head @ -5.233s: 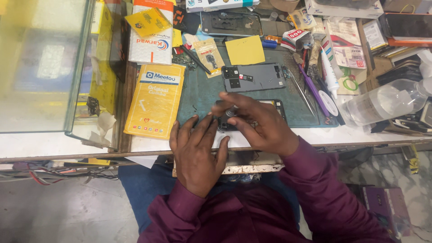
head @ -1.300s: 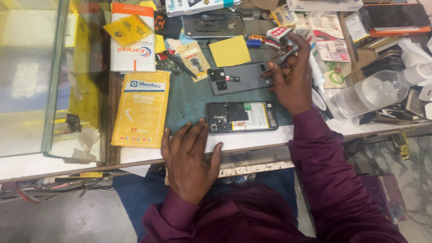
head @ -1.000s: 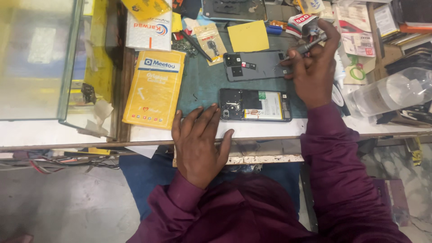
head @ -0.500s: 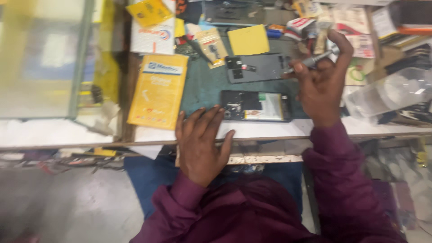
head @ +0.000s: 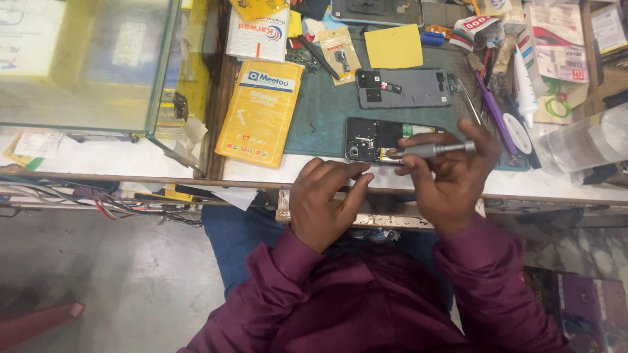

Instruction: The person uses a screwdriver to remove screws from a disassembled smartphone lying on a workbench. They place the removed screws on the back cover of the phone and continue unscrewing additional fasteners from the device's internal frame.

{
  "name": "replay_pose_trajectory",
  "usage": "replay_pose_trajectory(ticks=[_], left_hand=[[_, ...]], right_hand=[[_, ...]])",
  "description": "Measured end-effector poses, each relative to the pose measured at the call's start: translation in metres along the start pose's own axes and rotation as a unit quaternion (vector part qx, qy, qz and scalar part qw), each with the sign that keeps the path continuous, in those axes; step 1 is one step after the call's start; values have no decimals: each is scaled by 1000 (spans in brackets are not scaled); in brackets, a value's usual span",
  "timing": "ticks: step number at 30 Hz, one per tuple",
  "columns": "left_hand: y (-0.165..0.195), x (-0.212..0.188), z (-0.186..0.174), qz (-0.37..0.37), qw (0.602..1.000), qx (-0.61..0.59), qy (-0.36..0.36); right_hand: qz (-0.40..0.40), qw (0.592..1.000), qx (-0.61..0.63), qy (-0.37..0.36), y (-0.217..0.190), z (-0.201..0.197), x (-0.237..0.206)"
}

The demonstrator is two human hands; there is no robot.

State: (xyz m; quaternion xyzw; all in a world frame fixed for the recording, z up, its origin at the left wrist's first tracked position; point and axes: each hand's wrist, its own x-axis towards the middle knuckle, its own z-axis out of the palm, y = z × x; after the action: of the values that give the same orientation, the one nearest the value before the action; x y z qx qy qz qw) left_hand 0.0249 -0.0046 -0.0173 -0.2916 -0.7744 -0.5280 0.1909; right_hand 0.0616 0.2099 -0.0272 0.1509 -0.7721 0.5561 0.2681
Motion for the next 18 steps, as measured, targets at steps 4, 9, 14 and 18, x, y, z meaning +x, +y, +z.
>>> replay_pose_trajectory(ticks=[4, 9, 14, 18], left_hand=[[3, 0, 3, -9, 999, -15, 29], [3, 4, 4, -25, 999, -14, 19], [4, 7, 5, -55, 998, -15, 15], [7, 11, 6, -89, 996, -9, 12]], right_hand=[[-13, 1000, 4, -8, 2, 4, -5], [0, 1000, 21, 8, 5, 3, -7], [-8, 1000, 21, 10, 8, 6, -6], [-15, 1000, 13, 10, 5, 9, -4]])
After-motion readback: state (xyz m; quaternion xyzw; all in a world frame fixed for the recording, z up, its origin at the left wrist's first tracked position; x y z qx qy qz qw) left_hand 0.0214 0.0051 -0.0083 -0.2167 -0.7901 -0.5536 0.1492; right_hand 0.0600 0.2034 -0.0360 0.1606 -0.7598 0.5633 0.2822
